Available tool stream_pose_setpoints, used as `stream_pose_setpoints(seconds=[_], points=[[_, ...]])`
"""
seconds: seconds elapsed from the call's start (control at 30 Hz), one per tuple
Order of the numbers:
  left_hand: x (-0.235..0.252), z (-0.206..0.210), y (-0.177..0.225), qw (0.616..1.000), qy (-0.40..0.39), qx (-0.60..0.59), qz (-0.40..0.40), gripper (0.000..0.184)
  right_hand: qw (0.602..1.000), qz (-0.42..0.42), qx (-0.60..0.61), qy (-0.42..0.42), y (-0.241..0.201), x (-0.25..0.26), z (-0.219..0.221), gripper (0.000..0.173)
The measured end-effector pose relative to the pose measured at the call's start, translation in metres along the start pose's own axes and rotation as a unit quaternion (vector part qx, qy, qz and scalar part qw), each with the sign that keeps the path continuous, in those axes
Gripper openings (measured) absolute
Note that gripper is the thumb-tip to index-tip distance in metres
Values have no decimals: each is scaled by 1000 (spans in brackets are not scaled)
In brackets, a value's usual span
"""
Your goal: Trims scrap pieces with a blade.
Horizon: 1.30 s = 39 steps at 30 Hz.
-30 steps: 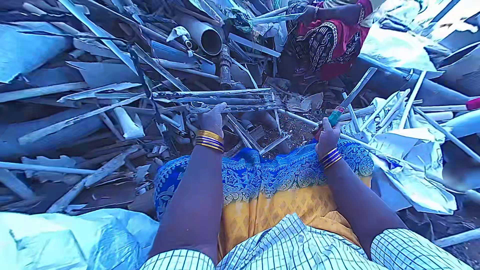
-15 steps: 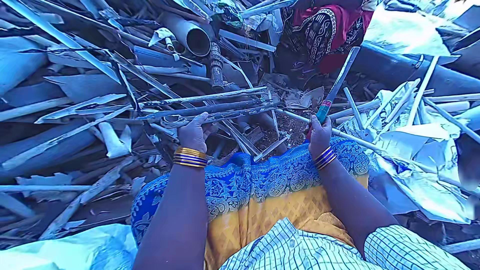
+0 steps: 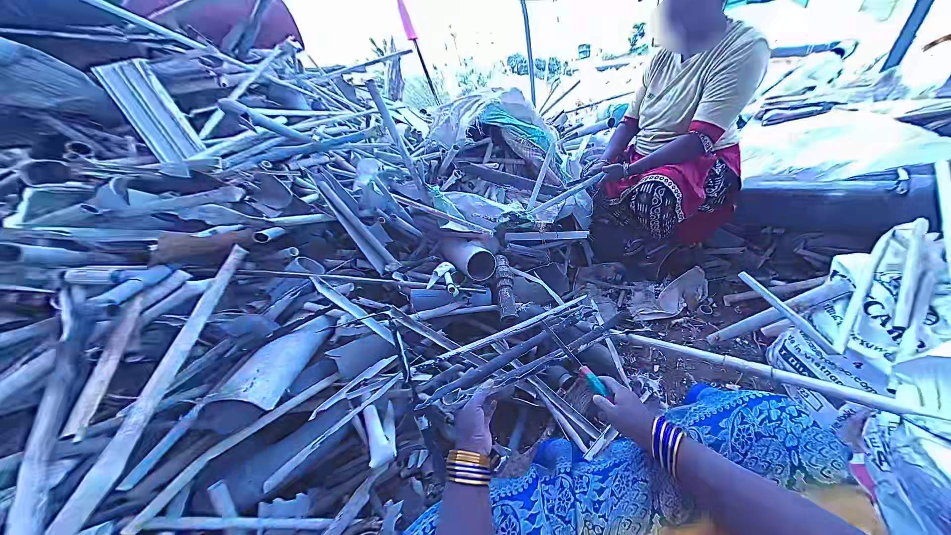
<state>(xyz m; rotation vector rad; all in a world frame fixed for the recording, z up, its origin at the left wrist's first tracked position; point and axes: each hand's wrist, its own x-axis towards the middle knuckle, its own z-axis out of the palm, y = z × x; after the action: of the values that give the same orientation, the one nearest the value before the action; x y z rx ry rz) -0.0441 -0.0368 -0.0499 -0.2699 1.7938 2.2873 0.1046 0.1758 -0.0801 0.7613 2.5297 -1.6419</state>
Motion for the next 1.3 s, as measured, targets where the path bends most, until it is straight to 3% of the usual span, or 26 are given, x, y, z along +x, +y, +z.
stream_pose_setpoints(seconds=[0.17, 0.3, 0.43, 0.6, 0.7, 0.8, 0.87, 1.0, 1.07, 1.2, 1.23, 1.3], points=[[-4, -8, 3, 995, -77, -59, 31, 43, 986, -111, -96, -85, -20, 14, 7, 52], [2, -10, -2, 994, 1, -78, 76, 42, 970, -165, -156, -93, -17, 10, 27, 54], [10, -15, -4, 990, 105, -84, 40, 32, 948, -102, -273, -126, -23, 8, 34, 55], [18, -17, -8, 992, 76, -69, 78, 32, 968, 42, -232, -81, -4, 51, 10, 59], [24, -17, -8, 990, 64, -53, 111, 31, 965, 39, -244, -84, -19, 39, 20, 60], [25, -22, -6, 988, 38, -18, 152, 34, 944, -51, -305, -112, -39, 13, 36, 57], [24, -24, -4, 985, 24, 11, 173, 38, 933, -89, -339, -83, -39, 16, 35, 57], [19, -31, -6, 982, -23, 33, 185, 45, 947, 109, -300, -47, -18, 59, 9, 62], [20, -33, -3, 981, -43, 36, 185, 46, 954, 98, -280, -47, -19, 58, 9, 60], [28, -38, 1, 977, -82, 47, 191, 46, 945, -81, -310, -65, -41, 15, 42, 56], [29, -40, -1, 977, -88, 51, 190, 46, 944, -77, -315, -67, -40, 14, 45, 57], [28, -42, -3, 976, -88, 54, 190, 46, 948, 8, -310, -72, -33, 32, 40, 59]])
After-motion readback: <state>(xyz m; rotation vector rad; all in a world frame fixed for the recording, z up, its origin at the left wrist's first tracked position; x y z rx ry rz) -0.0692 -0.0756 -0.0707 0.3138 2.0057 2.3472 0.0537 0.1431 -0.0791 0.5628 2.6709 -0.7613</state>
